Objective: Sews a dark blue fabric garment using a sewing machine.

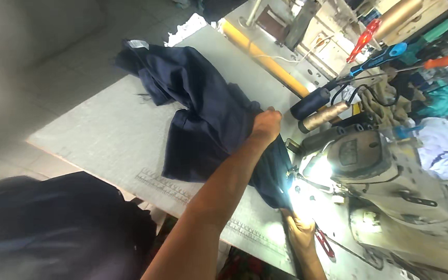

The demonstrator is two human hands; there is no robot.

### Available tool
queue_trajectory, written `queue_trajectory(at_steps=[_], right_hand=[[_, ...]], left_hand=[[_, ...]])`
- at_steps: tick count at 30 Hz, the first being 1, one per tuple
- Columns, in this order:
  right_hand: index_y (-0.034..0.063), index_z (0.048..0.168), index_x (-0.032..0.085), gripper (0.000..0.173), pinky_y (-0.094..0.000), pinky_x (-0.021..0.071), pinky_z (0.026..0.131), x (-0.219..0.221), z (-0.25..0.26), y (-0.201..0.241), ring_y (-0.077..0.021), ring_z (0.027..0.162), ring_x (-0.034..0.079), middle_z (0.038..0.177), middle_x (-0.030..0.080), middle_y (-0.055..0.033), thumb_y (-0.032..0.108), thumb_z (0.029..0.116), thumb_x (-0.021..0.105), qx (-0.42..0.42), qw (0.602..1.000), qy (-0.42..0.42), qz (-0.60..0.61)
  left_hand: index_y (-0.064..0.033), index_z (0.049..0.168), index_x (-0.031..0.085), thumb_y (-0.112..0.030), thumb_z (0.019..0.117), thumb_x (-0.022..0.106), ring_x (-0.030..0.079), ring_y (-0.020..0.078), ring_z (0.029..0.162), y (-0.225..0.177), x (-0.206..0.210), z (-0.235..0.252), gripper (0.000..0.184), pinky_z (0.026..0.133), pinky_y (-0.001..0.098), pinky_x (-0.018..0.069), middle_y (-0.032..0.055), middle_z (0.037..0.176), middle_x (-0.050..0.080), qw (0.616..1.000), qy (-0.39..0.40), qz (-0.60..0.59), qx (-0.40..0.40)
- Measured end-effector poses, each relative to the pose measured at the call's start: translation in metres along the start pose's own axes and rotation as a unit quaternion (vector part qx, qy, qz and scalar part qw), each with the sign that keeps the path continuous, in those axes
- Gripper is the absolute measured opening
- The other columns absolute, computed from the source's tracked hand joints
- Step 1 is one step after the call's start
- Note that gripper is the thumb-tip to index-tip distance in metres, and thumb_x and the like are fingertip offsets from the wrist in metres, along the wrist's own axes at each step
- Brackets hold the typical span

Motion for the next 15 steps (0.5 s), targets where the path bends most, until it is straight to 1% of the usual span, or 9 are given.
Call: queue_trajectory(at_steps=[3, 4, 6, 7, 8, 9, 10, 12, 15], right_hand=[[-0.0005, 0.093, 0.079, 0.023, -0.0200, 0.0530, 0.087, 0.000, 0.000, 0.000, -0.0067, 0.087, 0.072, 0.088, 0.077, -0.0099, 0.018, 0.0923, 0.064, -0.004, 1.000, 0.001, 0.012], [-0.0006, 0.093, 0.079, 0.023, -0.0195, 0.0527, 0.088, 0.001, 0.000, 0.000, -0.0062, 0.088, 0.072, 0.089, 0.077, -0.0096, 0.018, 0.0925, 0.064, -0.003, 1.000, 0.002, 0.014], [0.0000, 0.092, 0.079, 0.023, -0.0213, 0.0527, 0.088, 0.001, 0.000, -0.001, -0.0069, 0.089, 0.071, 0.089, 0.077, -0.0095, 0.018, 0.0928, 0.064, -0.001, 1.000, 0.005, 0.015], [0.0003, 0.092, 0.079, 0.023, -0.0217, 0.0529, 0.088, 0.001, 0.000, -0.001, -0.0072, 0.088, 0.071, 0.089, 0.077, -0.0095, 0.018, 0.0929, 0.064, -0.002, 1.000, 0.005, 0.016], [0.0003, 0.091, 0.079, 0.023, -0.0222, 0.0534, 0.087, 0.001, 0.000, 0.000, -0.0079, 0.088, 0.072, 0.088, 0.077, -0.0097, 0.018, 0.0926, 0.064, -0.004, 1.000, 0.005, 0.014], [0.0005, 0.091, 0.079, 0.023, -0.0248, 0.0543, 0.086, 0.001, 0.000, 0.001, -0.0097, 0.087, 0.072, 0.087, 0.077, -0.0102, 0.018, 0.0921, 0.064, -0.003, 1.000, 0.005, 0.012], [0.0009, 0.091, 0.079, 0.023, -0.0280, 0.0557, 0.085, 0.001, 0.000, 0.002, -0.0119, 0.086, 0.073, 0.087, 0.077, -0.0105, 0.018, 0.0916, 0.064, -0.003, 1.000, 0.006, 0.011], [0.0013, 0.092, 0.080, 0.021, -0.0335, 0.0581, 0.082, 0.001, 0.001, 0.004, -0.0156, 0.084, 0.075, 0.087, 0.078, -0.0108, 0.017, 0.0893, 0.066, -0.009, 1.000, 0.001, 0.015], [0.0013, 0.101, 0.081, 0.023, -0.0426, 0.0588, 0.086, 0.002, -0.001, 0.007, -0.0233, 0.093, 0.076, 0.099, 0.079, -0.0130, 0.016, 0.0888, 0.068, -0.018, 1.000, 0.012, 0.021]], left_hand=[[-0.0032, 0.134, 0.063, 0.000, 0.1021, 0.051, 0.057, 0.0358, 0.129, -0.017, -0.024, -0.038, 0.034, 0.107, 0.0487, 0.0471, 0.0205, 0.142, 0.055, 0.996, 0.069, 0.041, -0.037], [-0.0026, 0.133, 0.063, -0.001, 0.1027, 0.050, 0.058, 0.0360, 0.128, -0.018, -0.027, -0.045, 0.033, 0.106, 0.0480, 0.0475, 0.0212, 0.139, 0.056, 0.997, 0.056, 0.052, -0.017], [-0.0016, 0.120, 0.072, -0.004, 0.1017, 0.050, 0.067, 0.0383, 0.109, -0.009, -0.017, -0.039, 0.029, 0.092, 0.0494, 0.0542, 0.0239, 0.122, 0.066, 0.990, -0.104, 0.052, 0.075], [-0.0057, 0.133, 0.066, -0.007, 0.1051, 0.046, 0.062, 0.0354, 0.123, -0.014, -0.022, -0.039, 0.035, 0.102, 0.0478, 0.0500, 0.0210, 0.137, 0.060, 0.997, -0.018, 0.067, 0.020], [-0.0131, 0.154, 0.046, -0.009, 0.1093, 0.040, 0.041, 0.0296, 0.147, -0.022, -0.030, -0.038, 0.045, 0.118, 0.0448, 0.0367, 0.0138, 0.163, 0.035, 0.983, 0.155, 0.067, -0.065], [-0.0095, 0.139, 0.062, -0.009, 0.1047, 0.050, 0.055, 0.0347, 0.134, -0.013, -0.019, -0.033, 0.037, 0.108, 0.0475, 0.0468, 0.0186, 0.151, 0.050, 0.999, -0.012, 0.021, 0.022], [-0.0093, 0.134, 0.066, -0.010, 0.1029, 0.055, 0.054, 0.0372, 0.132, -0.008, -0.011, -0.028, 0.034, 0.105, 0.0502, 0.0479, 0.0195, 0.149, 0.051, 0.993, -0.075, -0.018, 0.090], [-0.0093, 0.130, 0.069, -0.013, 0.1035, 0.057, 0.044, 0.0367, 0.143, -0.015, -0.006, -0.041, 0.030, 0.113, 0.0535, 0.0393, 0.0161, 0.153, 0.050, 0.979, -0.060, -0.001, 0.196], [-0.0101, 0.123, 0.074, -0.023, 0.1038, 0.058, 0.042, 0.0374, 0.147, -0.028, 0.016, -0.090, 0.028, 0.117, 0.0631, 0.0294, 0.0124, 0.148, 0.057, 0.930, 0.010, 0.133, 0.343]])
Point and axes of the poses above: each hand's wrist, its own z-axis towards the middle knuckle, its own x-axis out of the palm, y = z × x, the point moved 7 cm from there along z, towards the middle knuckle
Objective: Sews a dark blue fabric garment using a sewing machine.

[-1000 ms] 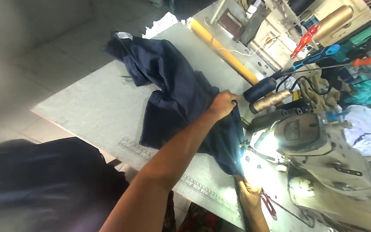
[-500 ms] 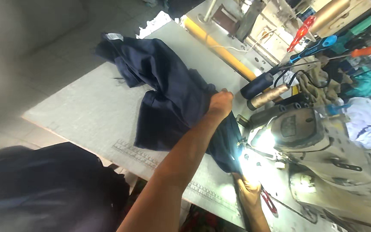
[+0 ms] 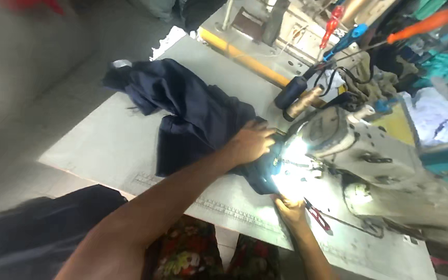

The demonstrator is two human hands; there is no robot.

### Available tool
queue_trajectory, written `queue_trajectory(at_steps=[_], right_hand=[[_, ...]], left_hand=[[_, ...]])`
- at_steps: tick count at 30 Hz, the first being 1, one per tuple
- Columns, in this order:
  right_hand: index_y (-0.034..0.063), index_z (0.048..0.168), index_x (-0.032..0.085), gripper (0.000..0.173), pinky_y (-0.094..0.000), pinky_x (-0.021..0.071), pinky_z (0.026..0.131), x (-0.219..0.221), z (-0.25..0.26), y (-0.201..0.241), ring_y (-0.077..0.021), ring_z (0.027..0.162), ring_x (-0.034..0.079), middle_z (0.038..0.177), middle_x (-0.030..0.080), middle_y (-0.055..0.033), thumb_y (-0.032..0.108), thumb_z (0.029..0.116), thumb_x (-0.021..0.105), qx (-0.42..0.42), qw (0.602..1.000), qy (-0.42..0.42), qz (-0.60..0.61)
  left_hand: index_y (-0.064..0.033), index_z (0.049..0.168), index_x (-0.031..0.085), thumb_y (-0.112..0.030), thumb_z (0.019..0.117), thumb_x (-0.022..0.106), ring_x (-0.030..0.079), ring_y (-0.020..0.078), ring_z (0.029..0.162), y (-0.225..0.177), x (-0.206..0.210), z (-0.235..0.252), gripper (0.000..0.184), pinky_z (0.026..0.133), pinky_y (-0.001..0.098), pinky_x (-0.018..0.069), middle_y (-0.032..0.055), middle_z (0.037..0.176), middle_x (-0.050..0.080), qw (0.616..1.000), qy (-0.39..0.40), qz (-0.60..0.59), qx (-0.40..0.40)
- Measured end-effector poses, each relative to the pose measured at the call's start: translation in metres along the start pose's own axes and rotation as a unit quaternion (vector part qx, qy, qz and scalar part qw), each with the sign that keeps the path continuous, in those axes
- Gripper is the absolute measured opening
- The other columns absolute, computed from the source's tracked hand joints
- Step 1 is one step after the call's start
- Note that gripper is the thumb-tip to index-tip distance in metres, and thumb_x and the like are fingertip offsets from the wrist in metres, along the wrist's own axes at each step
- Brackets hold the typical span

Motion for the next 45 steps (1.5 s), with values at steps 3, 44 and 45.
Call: queue_trajectory(at_steps=[3, 44, 45], right_hand=[[0.0041, 0.102, 0.081, 0.024, -0.0454, 0.0588, 0.082, 0.002, -0.001, 0.002, -0.0247, 0.089, 0.076, 0.096, 0.079, -0.0121, 0.019, 0.0909, 0.067, 0.002, 1.000, 0.013, 0.010], [0.0077, 0.110, 0.077, 0.029, -0.0549, 0.0565, 0.084, -0.002, -0.054, 0.046, -0.0266, 0.110, 0.074, 0.120, 0.076, -0.0069, 0.000, 0.0921, 0.056, -0.042, 0.994, -0.038, -0.093], [0.0077, 0.110, 0.077, 0.029, -0.0550, 0.0565, 0.084, -0.002, -0.054, 0.047, -0.0265, 0.110, 0.074, 0.120, 0.076, -0.0069, 0.000, 0.0921, 0.056, -0.039, 0.994, -0.041, -0.094]], left_hand=[[-0.0057, 0.098, 0.079, -0.038, 0.1008, 0.061, 0.051, 0.0388, 0.139, -0.028, 0.022, -0.026, 0.037, 0.119, 0.0727, 0.0186, 0.0135, 0.119, 0.074, 0.995, 0.046, 0.000, 0.089], [-0.0166, 0.129, 0.073, -0.023, 0.1002, 0.059, 0.062, 0.0387, 0.127, -0.070, 0.048, -0.072, 0.033, 0.104, 0.0640, 0.0457, 0.0126, 0.131, 0.069, 0.999, 0.027, 0.046, 0.003], [-0.0175, 0.129, 0.073, -0.026, 0.1013, 0.056, 0.062, 0.0386, 0.126, -0.070, 0.049, -0.072, 0.034, 0.104, 0.0639, 0.0456, 0.0128, 0.132, 0.069, 0.998, 0.028, 0.054, 0.003]])
Point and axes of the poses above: each hand's wrist, its own z-axis towards the middle knuckle, its own x-axis out of the palm, y = z × x, the point moved 7 cm from there along z, towards the middle knuckle
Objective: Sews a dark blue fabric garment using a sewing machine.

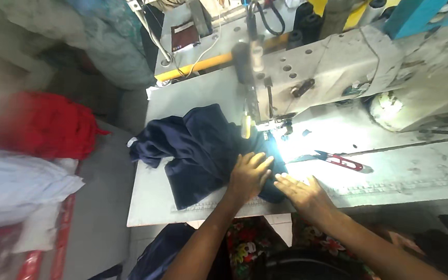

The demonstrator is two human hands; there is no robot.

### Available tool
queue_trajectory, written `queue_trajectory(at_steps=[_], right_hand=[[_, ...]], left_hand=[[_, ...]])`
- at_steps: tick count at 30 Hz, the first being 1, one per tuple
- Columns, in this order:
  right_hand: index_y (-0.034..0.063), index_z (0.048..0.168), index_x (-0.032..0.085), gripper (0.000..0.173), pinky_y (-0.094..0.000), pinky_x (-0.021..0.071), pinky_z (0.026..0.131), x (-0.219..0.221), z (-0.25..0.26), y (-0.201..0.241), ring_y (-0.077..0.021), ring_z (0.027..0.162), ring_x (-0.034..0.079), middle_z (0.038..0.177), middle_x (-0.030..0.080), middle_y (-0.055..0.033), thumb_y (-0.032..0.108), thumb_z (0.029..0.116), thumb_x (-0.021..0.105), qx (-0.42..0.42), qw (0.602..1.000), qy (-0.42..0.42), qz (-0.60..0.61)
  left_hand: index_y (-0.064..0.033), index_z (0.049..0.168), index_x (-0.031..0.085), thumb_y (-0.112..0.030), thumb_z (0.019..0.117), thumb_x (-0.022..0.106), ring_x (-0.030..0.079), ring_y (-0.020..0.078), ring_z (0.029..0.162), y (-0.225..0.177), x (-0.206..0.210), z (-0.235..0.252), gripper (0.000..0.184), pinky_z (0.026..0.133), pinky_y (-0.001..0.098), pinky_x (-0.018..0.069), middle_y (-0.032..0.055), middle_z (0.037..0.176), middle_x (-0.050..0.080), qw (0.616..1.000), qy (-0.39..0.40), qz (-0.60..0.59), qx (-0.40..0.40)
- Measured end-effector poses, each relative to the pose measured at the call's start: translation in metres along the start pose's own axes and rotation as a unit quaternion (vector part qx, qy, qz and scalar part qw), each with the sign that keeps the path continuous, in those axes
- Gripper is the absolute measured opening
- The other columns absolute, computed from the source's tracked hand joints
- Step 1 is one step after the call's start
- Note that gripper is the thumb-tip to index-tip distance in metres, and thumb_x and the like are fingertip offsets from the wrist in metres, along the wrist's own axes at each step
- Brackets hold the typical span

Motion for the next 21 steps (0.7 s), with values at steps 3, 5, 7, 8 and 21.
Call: queue_trajectory(at_steps=[3, 5, 7, 8, 21], right_hand=[[0.0092, 0.110, 0.077, 0.029, -0.0540, 0.0560, 0.086, 0.000, 0.000, -0.001, -0.0248, 0.111, 0.074, 0.119, 0.077, -0.0052, 0.001, 0.0930, 0.056, 0.007, 1.000, -0.007, -0.007], [0.0093, 0.110, 0.077, 0.028, -0.0543, 0.0553, 0.087, 0.000, 0.001, -0.001, -0.0250, 0.111, 0.073, 0.119, 0.077, -0.0055, 0.001, 0.0929, 0.056, 0.007, 1.000, -0.007, -0.006], [0.0093, 0.109, 0.077, 0.028, -0.0553, 0.0556, 0.087, 0.000, 0.003, -0.001, -0.0254, 0.110, 0.074, 0.118, 0.077, -0.0056, 0.001, 0.0924, 0.057, 0.008, 1.000, -0.007, -0.006], [0.0095, 0.109, 0.077, 0.028, -0.0548, 0.0555, 0.087, 0.000, 0.003, -0.001, -0.0252, 0.110, 0.074, 0.118, 0.077, -0.0052, 0.001, 0.0928, 0.057, 0.009, 1.000, -0.006, -0.007], [0.0102, 0.106, 0.078, 0.027, -0.0480, 0.0551, 0.087, 0.000, 0.012, -0.006, -0.0239, 0.110, 0.073, 0.115, 0.078, -0.0044, 0.003, 0.0953, 0.055, 0.016, 1.000, -0.016, -0.007]], left_hand=[[-0.0186, 0.129, 0.073, -0.028, 0.1028, 0.052, 0.062, 0.0380, 0.126, 0.001, 0.001, 0.000, 0.035, 0.104, 0.0639, 0.0454, 0.0123, 0.132, 0.069, 1.000, -0.006, 0.008, -0.001], [-0.0189, 0.129, 0.073, -0.028, 0.1028, 0.053, 0.062, 0.0375, 0.127, 0.002, 0.002, 0.000, 0.035, 0.105, 0.0636, 0.0454, 0.0126, 0.132, 0.069, 1.000, -0.011, 0.008, -0.001], [-0.0202, 0.129, 0.073, -0.029, 0.1029, 0.052, 0.062, 0.0368, 0.127, 0.004, 0.002, 0.001, 0.035, 0.105, 0.0627, 0.0454, 0.0130, 0.132, 0.068, 1.000, -0.015, 0.010, 0.000], [-0.0207, 0.130, 0.073, -0.029, 0.1031, 0.052, 0.061, 0.0369, 0.128, 0.004, 0.002, 0.002, 0.035, 0.105, 0.0629, 0.0451, 0.0130, 0.132, 0.068, 1.000, -0.013, 0.010, -0.001], [-0.0188, 0.133, 0.070, -0.032, 0.1051, 0.047, 0.059, 0.0398, 0.130, 0.009, 0.005, 0.008, 0.039, 0.107, 0.0640, 0.0426, 0.0144, 0.135, 0.066, 0.999, -0.009, 0.032, -0.002]])
Point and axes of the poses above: each hand's wrist, its own z-axis towards the middle knuckle, its own x-axis out of the palm, y = z × x, the point moved 7 cm from there along z, towards the middle knuckle
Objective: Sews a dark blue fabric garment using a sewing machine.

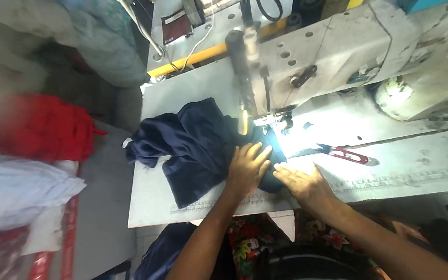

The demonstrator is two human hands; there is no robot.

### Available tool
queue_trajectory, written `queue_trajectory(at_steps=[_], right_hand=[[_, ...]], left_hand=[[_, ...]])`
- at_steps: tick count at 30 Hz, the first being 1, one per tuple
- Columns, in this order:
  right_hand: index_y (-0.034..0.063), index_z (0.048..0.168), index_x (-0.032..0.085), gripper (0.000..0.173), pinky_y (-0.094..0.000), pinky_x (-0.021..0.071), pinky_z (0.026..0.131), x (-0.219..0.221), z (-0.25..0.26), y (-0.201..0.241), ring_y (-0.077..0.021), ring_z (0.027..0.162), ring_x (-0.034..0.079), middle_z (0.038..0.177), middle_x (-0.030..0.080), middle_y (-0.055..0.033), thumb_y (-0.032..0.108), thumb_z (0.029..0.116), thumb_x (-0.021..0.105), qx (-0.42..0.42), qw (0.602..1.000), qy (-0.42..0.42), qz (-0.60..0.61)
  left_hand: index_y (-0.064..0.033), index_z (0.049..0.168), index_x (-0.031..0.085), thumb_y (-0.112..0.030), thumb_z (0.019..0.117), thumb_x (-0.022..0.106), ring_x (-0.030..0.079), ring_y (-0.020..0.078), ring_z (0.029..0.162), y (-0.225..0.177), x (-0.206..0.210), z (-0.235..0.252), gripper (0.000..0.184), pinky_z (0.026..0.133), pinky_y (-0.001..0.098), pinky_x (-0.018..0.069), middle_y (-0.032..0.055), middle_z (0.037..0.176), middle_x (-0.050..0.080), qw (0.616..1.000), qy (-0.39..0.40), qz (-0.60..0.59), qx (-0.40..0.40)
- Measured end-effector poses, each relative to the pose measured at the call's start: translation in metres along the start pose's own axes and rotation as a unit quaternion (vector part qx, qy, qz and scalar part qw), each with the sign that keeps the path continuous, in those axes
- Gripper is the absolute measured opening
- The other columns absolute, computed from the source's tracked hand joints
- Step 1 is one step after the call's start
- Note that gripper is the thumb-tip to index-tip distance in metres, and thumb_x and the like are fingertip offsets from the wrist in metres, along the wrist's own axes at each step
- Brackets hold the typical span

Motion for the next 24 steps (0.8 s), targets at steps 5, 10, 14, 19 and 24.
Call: queue_trajectory(at_steps=[5, 10, 14, 19, 24], right_hand=[[0.0080, 0.106, 0.078, 0.026, -0.0580, 0.0516, 0.095, 0.002, 0.003, -0.003, -0.0273, 0.113, 0.072, 0.119, 0.076, -0.0068, 0.000, 0.0934, 0.056, -0.001, 1.000, 0.006, 0.011], [0.0063, 0.106, 0.078, 0.026, -0.0685, 0.0459, 0.100, 0.005, 0.007, -0.008, -0.0284, 0.114, 0.072, 0.120, 0.076, -0.0086, -0.002, 0.0931, 0.056, 0.006, 0.999, 0.005, 0.031], [0.0074, 0.106, 0.078, 0.026, -0.0663, 0.0462, 0.099, 0.007, 0.010, -0.012, -0.0275, 0.115, 0.072, 0.121, 0.076, -0.0079, -0.001, 0.0936, 0.056, 0.006, 0.999, -0.002, 0.033], [0.0071, 0.107, 0.078, 0.027, -0.0649, 0.0460, 0.100, 0.008, 0.015, -0.015, -0.0270, 0.115, 0.072, 0.121, 0.075, -0.0086, -0.001, 0.0951, 0.055, 0.008, 0.999, -0.004, 0.034], [0.0081, 0.106, 0.078, 0.026, -0.0599, 0.0496, 0.095, 0.008, 0.023, -0.019, -0.0276, 0.114, 0.072, 0.122, 0.075, -0.0086, 0.001, 0.0955, 0.055, 0.007, 1.000, 0.000, 0.017]], left_hand=[[-0.0185, 0.133, 0.070, -0.031, 0.1047, 0.048, 0.059, 0.0403, 0.129, 0.003, -0.001, 0.004, 0.038, 0.106, 0.0640, 0.0432, 0.0151, 0.135, 0.066, 1.000, -0.006, -0.004, -0.005], [-0.0178, 0.135, 0.069, -0.032, 0.1057, 0.047, 0.057, 0.0409, 0.132, 0.006, 0.002, 0.007, 0.039, 0.108, 0.0641, 0.0417, 0.0144, 0.139, 0.064, 1.000, -0.010, 0.001, -0.001], [-0.0142, 0.129, 0.073, -0.028, 0.1045, 0.050, 0.057, 0.0414, 0.133, 0.004, 0.001, 0.005, 0.036, 0.106, 0.0675, 0.0411, 0.0091, 0.137, 0.067, 1.000, -0.023, -0.008, 0.011], [-0.0165, 0.132, 0.071, -0.030, 0.1054, 0.048, 0.055, 0.0415, 0.135, 0.008, 0.003, 0.008, 0.038, 0.108, 0.0675, 0.0392, 0.0114, 0.139, 0.065, 1.000, -0.011, -0.010, -0.002], [-0.0161, 0.133, 0.070, -0.030, 0.1061, 0.047, 0.054, 0.0417, 0.136, 0.013, 0.003, 0.012, 0.038, 0.110, 0.0682, 0.0371, 0.0114, 0.141, 0.064, 1.000, -0.004, -0.017, -0.010]])
Point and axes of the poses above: each hand's wrist, its own z-axis towards the middle knuckle, its own x-axis out of the palm, y = z × x, the point moved 7 cm from there along z, towards the middle knuckle
